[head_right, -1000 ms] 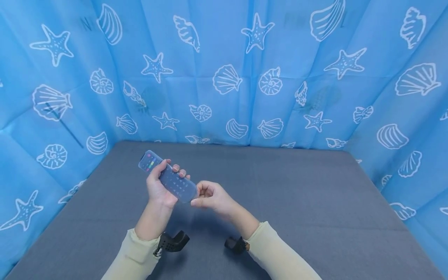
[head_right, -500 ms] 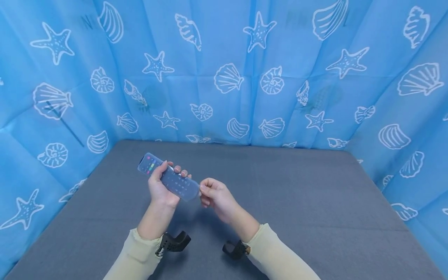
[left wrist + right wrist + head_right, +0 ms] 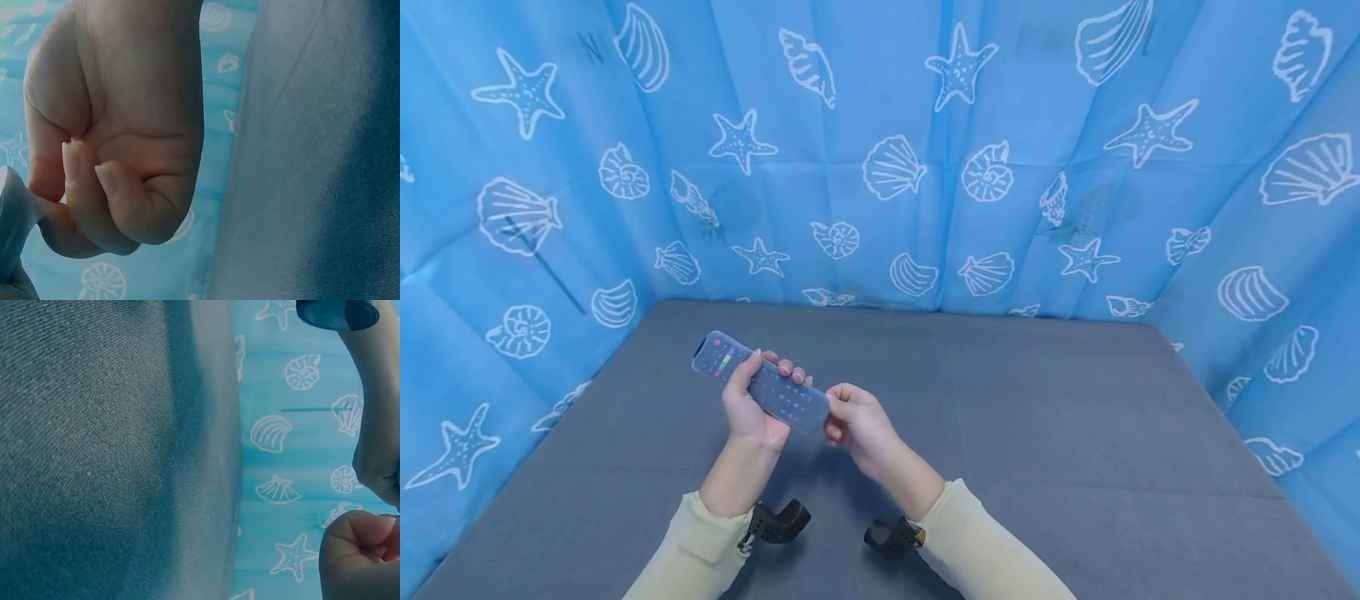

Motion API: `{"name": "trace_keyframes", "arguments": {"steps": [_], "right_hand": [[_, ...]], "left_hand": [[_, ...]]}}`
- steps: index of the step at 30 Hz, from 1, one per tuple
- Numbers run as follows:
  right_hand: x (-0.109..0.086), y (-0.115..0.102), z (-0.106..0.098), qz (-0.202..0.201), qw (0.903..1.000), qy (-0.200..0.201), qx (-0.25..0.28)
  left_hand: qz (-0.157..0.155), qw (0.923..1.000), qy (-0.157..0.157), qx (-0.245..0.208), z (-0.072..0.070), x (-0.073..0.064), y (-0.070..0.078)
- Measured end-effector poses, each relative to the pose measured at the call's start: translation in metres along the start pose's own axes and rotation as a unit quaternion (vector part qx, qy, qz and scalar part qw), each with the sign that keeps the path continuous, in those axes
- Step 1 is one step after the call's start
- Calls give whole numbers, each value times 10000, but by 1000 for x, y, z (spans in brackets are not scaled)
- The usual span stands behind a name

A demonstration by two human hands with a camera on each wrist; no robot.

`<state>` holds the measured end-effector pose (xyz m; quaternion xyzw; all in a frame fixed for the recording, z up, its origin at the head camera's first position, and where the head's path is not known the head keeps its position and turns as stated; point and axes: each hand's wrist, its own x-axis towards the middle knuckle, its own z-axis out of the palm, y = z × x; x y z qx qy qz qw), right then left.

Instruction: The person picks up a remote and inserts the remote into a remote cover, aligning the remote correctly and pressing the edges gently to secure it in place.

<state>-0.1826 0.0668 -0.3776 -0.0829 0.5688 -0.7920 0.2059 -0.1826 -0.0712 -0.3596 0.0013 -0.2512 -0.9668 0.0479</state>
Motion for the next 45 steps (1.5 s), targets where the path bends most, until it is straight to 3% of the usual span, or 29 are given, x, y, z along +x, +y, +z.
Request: {"name": "trace_keyframes", "arguments": {"steps": [10, 30, 38, 45], "right_hand": [[1, 0, 0, 62, 9999, 150, -23], [-3, 1, 0, 130, 9999, 6, 96], [-4, 1, 0, 241, 9995, 31, 177], [-4, -2, -14, 408, 9989, -36, -244]], "left_hand": [[-11, 9999, 85, 89, 0, 0, -3], [-141, 9995, 246, 121, 0, -2, -4], [-267, 9978, 594, 124, -1, -1, -3], [-574, 9940, 843, 401, 0, 2, 0]]}}
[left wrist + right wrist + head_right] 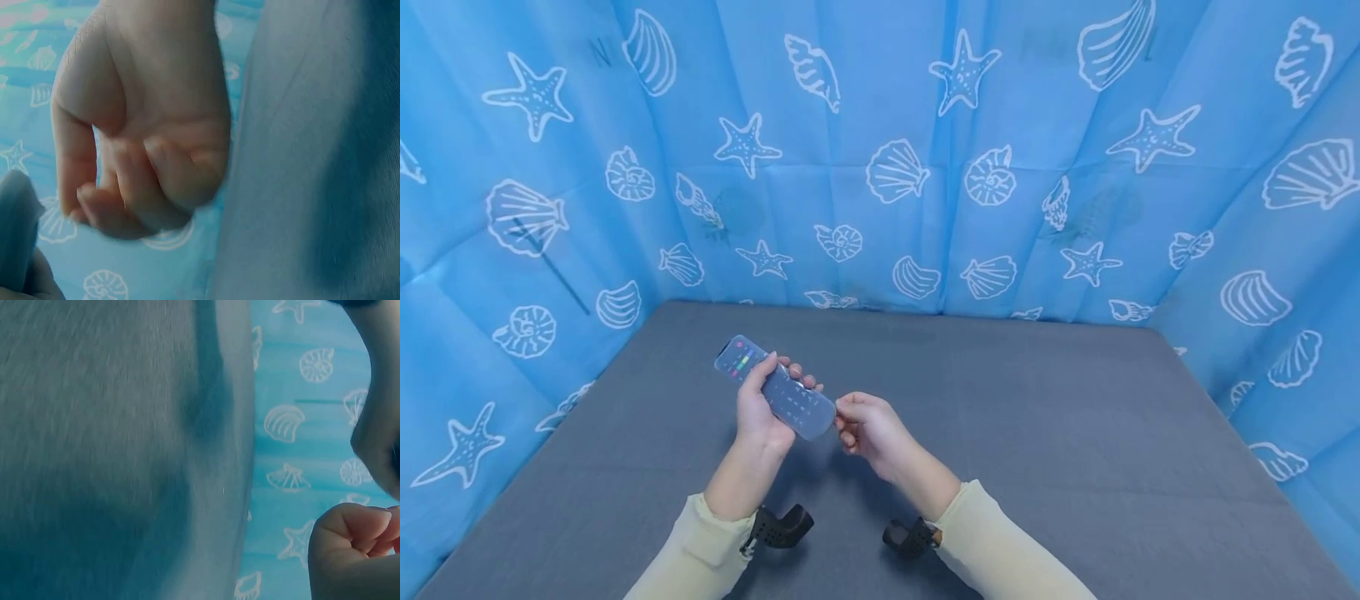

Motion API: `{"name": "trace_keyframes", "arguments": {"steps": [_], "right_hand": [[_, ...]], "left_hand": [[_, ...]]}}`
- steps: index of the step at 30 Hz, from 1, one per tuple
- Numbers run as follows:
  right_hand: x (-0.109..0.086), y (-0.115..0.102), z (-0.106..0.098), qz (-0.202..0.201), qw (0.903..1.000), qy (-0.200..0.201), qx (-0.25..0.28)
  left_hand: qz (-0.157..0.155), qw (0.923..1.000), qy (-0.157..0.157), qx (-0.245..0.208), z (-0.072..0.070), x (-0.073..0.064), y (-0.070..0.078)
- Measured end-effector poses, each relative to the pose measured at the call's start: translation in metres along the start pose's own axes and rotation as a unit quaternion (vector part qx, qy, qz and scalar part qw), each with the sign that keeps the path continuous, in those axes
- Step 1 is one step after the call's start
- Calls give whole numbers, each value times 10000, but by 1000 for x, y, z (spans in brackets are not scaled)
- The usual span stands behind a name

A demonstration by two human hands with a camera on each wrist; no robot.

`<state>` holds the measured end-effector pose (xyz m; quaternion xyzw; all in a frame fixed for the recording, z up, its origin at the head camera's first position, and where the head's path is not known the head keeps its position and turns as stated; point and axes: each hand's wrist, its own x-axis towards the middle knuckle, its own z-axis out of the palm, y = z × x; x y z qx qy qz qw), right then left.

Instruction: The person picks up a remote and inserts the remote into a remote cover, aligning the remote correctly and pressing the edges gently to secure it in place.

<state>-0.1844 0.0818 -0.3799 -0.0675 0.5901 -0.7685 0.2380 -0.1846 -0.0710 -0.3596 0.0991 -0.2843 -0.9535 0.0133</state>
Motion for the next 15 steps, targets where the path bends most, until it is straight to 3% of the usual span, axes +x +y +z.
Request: {"name": "trace_keyframes", "arguments": {"steps": [6, 12, 15], "right_hand": [[-4, -6, -14, 47, 9992, 151, -354], [-11, -10, -15, 37, 9875, -52, -1577], [-13, -10, -15, -74, 9812, -224, -1914]], "left_hand": [[-132, 9975, 64, 697, -3, 2, -3], [-230, 9945, -68, 1015, -6, 4, -5], [-310, 9935, -212, 1074, -6, 5, -5]]}}
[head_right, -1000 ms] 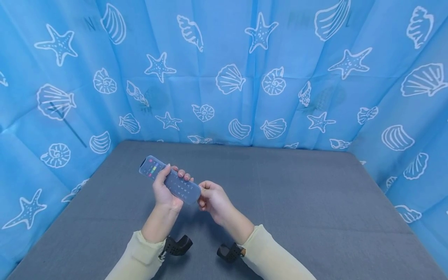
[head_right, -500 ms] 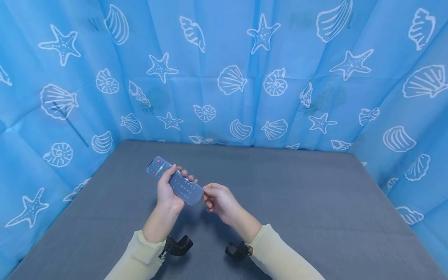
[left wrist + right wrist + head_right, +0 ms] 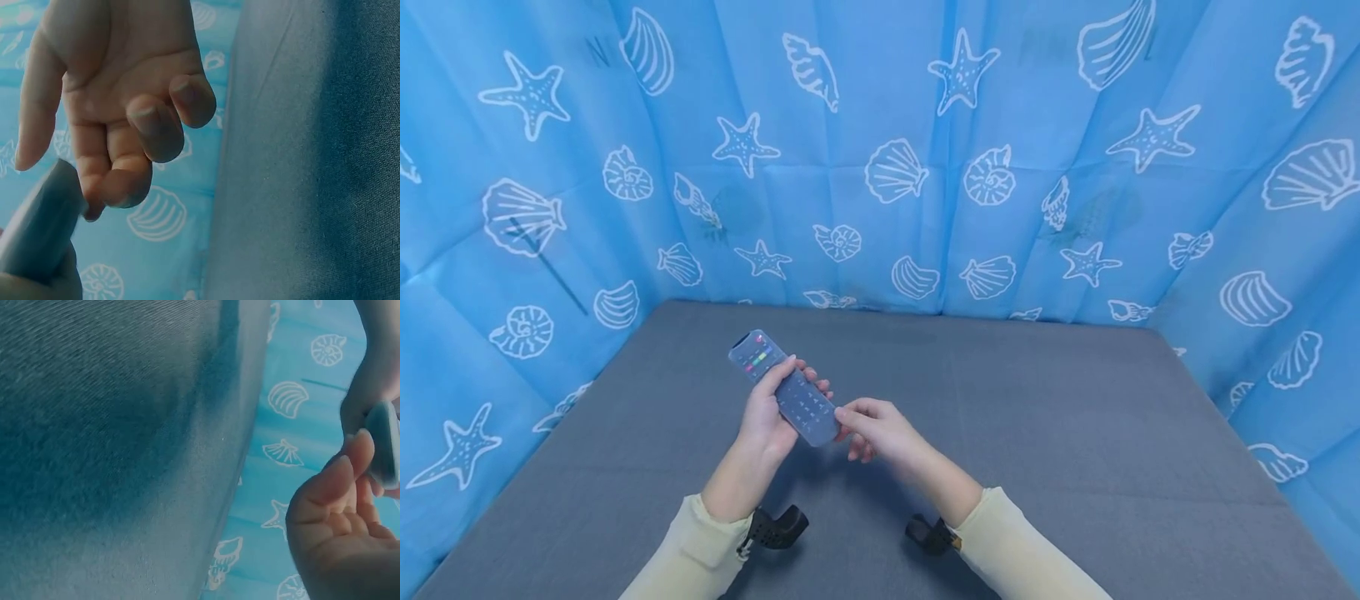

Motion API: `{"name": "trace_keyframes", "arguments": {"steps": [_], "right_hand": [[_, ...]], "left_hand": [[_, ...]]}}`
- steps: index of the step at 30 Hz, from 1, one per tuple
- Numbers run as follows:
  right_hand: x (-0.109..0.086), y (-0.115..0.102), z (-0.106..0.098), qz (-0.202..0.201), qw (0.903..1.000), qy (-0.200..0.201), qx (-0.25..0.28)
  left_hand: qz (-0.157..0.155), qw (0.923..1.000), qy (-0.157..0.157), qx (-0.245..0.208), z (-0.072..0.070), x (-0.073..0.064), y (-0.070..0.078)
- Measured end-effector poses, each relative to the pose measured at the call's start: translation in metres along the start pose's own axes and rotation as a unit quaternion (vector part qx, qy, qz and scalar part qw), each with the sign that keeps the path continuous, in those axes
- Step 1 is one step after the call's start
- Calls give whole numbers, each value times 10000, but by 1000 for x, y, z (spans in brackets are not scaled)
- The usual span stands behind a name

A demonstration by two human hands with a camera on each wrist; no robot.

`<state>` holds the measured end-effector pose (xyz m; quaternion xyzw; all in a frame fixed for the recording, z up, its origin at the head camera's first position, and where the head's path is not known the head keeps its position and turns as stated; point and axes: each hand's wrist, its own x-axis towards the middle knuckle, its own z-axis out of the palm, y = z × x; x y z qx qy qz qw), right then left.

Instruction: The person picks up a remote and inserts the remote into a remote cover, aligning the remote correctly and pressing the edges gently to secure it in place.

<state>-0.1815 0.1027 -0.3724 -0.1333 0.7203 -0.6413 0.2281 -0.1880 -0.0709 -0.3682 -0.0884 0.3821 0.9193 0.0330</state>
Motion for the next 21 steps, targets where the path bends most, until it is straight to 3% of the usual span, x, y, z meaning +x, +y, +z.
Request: {"name": "trace_keyframes", "arguments": {"steps": [5, 12, 16, 21], "right_hand": [[-3, 2, 0, -218, 9996, -176, 26], [-5, 5, -1, -345, 9991, 51, 229], [-7, 6, -1, -339, 9988, 187, 316], [-10, 5, -4, -374, 9976, 364, 451]], "left_hand": [[-117, 9992, -317, 215, 0, 1, 1], [-191, 9943, -851, 618, 0, 1, 4], [-277, 9865, -1256, 1018, -4, -1, 4], [-185, 9721, -1247, 1979, -9, -4, 2]]}}
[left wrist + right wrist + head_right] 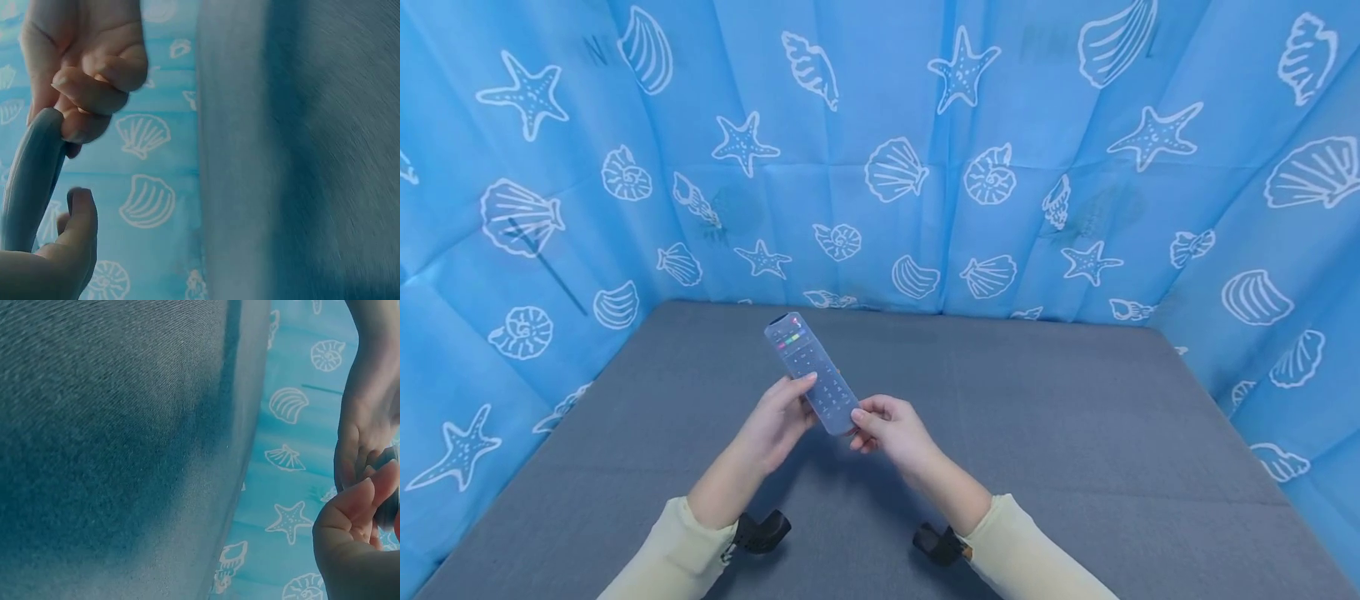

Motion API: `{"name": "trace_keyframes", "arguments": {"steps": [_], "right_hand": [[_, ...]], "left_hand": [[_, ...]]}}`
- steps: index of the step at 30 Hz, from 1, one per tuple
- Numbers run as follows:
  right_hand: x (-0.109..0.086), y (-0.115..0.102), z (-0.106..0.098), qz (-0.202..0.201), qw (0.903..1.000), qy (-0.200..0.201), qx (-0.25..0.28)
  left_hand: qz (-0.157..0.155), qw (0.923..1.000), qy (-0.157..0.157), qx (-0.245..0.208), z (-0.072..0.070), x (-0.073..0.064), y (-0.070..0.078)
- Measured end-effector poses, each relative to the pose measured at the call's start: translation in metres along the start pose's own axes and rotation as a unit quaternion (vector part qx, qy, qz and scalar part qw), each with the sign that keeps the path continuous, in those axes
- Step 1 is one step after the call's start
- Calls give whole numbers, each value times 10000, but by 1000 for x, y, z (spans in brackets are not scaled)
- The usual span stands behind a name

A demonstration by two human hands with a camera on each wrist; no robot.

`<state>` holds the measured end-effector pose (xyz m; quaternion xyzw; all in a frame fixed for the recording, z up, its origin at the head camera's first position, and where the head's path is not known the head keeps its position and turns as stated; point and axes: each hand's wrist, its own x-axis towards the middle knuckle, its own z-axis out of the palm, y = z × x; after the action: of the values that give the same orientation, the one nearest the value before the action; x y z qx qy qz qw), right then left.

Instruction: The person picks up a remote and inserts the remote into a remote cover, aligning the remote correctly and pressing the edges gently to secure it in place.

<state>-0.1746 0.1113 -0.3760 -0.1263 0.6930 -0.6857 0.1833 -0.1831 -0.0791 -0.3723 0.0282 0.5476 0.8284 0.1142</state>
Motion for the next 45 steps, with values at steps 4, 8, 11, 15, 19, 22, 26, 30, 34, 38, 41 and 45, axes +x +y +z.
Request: {"name": "trace_keyframes", "arguments": {"steps": [4, 8, 11, 15, 19, 22, 26, 30, 34, 38, 41, 45], "right_hand": [[-2, 0, -2, 16, 9999, 160, 30], [-3, 0, -3, 70, 9996, 264, 68], [-4, -1, -3, 97, 9995, 300, 91], [-4, -2, -2, 156, 9992, 334, 135], [-5, -1, -3, 165, 9995, 248, 65], [-6, 0, -4, 191, 9997, 145, -69], [-7, 0, -5, 295, 9991, 40, -316], [-7, -2, -6, 409, 9977, 45, -536], [-5, -5, -6, 537, 9964, 232, -616], [-1, -7, -7, 604, 9952, 361, -677], [2, -9, -7, 650, 9946, 443, -683], [6, -10, -7, 748, 9933, 643, -597]], "left_hand": [[19, 9967, 138, 795, -1, -4, 0], [19, 9930, 212, 1163, -3, -7, 0], [45, 9911, 222, 1308, -3, -7, 0], [74, 9889, 207, 1470, -4, -6, -1], [104, 9873, 205, 1570, -5, -7, -3], [81, 9869, 187, 1600, -7, -7, -4], [-30, 9867, 190, 1612, -9, -8, -5], [-170, 9865, 204, 1613, -10, -7, -7], [-281, 9870, 128, 1578, -13, -7, -9], [-358, 9871, 2, 1558, -15, -7, -9], [-426, 9862, -76, 1596, -15, -7, -9], [-523, 9839, -142, 1705, -14, -8, -9]]}}
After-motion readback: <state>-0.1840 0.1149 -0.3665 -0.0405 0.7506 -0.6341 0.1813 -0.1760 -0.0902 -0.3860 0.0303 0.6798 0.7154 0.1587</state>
